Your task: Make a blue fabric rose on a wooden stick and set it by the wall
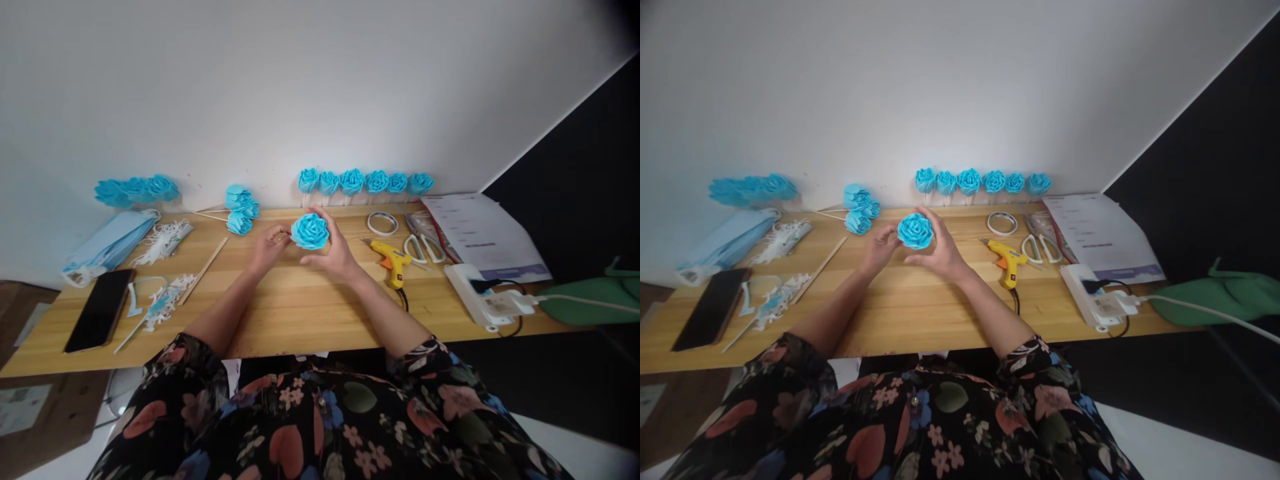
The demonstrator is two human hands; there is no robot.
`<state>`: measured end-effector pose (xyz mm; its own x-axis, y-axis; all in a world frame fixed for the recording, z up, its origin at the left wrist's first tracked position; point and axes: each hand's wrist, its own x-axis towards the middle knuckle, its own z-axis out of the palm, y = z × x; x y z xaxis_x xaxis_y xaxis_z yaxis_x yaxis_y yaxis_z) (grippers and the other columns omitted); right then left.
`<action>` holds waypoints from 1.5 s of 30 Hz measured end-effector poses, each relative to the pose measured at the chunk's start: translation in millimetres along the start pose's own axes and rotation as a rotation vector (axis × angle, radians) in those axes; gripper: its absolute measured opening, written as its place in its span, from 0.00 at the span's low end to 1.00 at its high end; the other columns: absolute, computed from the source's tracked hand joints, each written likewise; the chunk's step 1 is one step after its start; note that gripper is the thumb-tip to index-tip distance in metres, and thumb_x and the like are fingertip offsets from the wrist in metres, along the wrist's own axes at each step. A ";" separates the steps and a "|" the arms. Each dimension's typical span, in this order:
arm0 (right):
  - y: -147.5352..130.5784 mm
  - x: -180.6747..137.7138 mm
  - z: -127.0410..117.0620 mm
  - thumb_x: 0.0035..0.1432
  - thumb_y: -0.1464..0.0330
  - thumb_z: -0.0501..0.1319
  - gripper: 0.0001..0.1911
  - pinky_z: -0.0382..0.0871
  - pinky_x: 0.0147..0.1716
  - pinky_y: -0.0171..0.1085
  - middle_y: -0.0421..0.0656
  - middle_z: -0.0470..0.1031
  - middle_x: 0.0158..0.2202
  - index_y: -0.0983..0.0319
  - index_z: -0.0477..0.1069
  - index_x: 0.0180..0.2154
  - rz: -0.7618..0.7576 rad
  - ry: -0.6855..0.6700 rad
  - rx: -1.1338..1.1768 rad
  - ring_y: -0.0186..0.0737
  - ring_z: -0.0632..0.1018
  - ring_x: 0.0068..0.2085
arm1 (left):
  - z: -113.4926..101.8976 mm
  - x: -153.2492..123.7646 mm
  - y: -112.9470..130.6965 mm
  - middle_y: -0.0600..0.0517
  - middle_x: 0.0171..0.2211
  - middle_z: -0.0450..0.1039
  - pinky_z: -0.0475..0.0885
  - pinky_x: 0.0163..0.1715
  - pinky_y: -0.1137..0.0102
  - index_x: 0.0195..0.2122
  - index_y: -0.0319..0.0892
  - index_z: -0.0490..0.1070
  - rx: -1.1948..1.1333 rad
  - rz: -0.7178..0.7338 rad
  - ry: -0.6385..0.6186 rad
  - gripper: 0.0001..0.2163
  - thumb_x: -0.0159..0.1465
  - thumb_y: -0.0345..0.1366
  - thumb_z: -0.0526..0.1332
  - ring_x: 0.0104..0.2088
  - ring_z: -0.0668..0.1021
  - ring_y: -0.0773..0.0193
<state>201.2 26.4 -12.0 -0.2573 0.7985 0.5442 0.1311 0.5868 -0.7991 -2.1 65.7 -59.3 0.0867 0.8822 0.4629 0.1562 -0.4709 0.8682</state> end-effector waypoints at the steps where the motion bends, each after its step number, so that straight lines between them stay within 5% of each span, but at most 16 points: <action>1: -0.9 1.1 -2.8 0.41 0.40 0.74 0.61 0.59 0.70 0.55 0.54 0.64 0.70 0.56 0.55 0.70 -0.008 -0.044 -0.002 0.58 0.66 0.71 | -1.5 0.7 -1.8 0.50 0.35 0.81 0.73 0.45 0.66 0.33 0.43 0.78 0.007 -0.005 0.020 0.09 0.59 0.42 0.68 0.39 0.80 0.58; 6: 0.1 4.5 -12.0 0.47 0.38 0.70 0.66 0.53 0.73 0.57 0.54 0.60 0.73 0.56 0.42 0.75 -0.038 -0.085 -0.013 0.57 0.61 0.74 | -5.0 2.4 -6.2 0.50 0.35 0.81 0.73 0.46 0.65 0.34 0.42 0.78 0.024 -0.016 0.053 0.09 0.59 0.43 0.68 0.40 0.80 0.58; 20: -1.8 -0.7 -8.6 0.55 0.49 0.71 0.38 0.67 0.66 0.51 0.53 0.74 0.63 0.60 0.69 0.61 -0.073 0.015 -0.062 0.54 0.74 0.65 | 4.1 -0.9 -1.2 0.50 0.35 0.81 0.74 0.43 0.67 0.34 0.42 0.78 0.074 0.054 -0.055 0.08 0.61 0.40 0.65 0.39 0.80 0.59; 24: 3.6 -0.7 -7.2 0.53 0.47 0.72 0.43 0.67 0.66 0.52 0.53 0.72 0.65 0.58 0.66 0.64 -0.036 0.035 -0.046 0.55 0.74 0.65 | -2.5 4.3 11.0 0.51 0.32 0.80 0.74 0.40 0.68 0.31 0.43 0.77 0.178 0.150 -0.067 0.07 0.62 0.38 0.62 0.35 0.79 0.61; 27: 13.8 -0.8 -4.6 0.53 0.43 0.70 0.51 0.62 0.69 0.55 0.53 0.67 0.69 0.56 0.58 0.70 -0.005 -0.017 -0.040 0.56 0.68 0.70 | -35.1 22.6 24.5 0.50 0.33 0.80 0.73 0.41 0.68 0.31 0.43 0.77 0.330 0.249 0.032 0.06 0.63 0.35 0.61 0.36 0.79 0.62; 31: 36.5 -4.2 2.5 0.62 0.46 0.63 0.42 0.62 0.68 0.58 0.53 0.71 0.66 0.56 0.59 0.71 0.019 -0.156 -0.165 0.55 0.71 0.67 | -115.0 55.3 34.5 0.51 0.35 0.79 0.73 0.41 0.70 0.32 0.43 0.76 0.525 0.304 0.210 0.05 0.63 0.34 0.61 0.37 0.78 0.63; 36: 58.4 -10.7 13.1 0.66 0.50 0.60 0.33 0.66 0.64 0.59 0.52 0.75 0.62 0.56 0.64 0.67 0.052 -0.288 -0.284 0.54 0.75 0.64 | -203.8 70.4 21.4 0.49 0.35 0.79 0.73 0.43 0.66 0.35 0.44 0.77 0.782 0.170 0.204 0.05 0.61 0.37 0.63 0.36 0.77 0.60; 39: 62.4 -12.7 17.1 0.67 0.53 0.59 0.30 0.68 0.63 0.59 0.52 0.77 0.61 0.56 0.67 0.66 0.041 -0.315 -0.324 0.53 0.76 0.62 | -224.5 62.7 13.0 0.46 0.38 0.81 0.72 0.48 0.63 0.37 0.43 0.78 0.939 0.018 0.097 0.08 0.63 0.37 0.60 0.42 0.79 0.55; 45: 64.6 -12.6 18.5 0.69 0.55 0.59 0.24 0.71 0.61 0.57 0.50 0.78 0.60 0.56 0.71 0.62 0.044 -0.357 -0.393 0.52 0.78 0.60 | -222.6 51.4 1.6 0.43 0.48 0.83 0.70 0.56 0.60 0.41 0.42 0.80 1.075 -0.105 -0.124 0.14 0.66 0.40 0.55 0.50 0.79 0.50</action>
<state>195.3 51.7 -75.1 -0.5446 0.7684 0.3362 0.4805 0.6143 -0.6259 -216.4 110.9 5.6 0.1123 0.9401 0.3218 0.9430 -0.2030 0.2639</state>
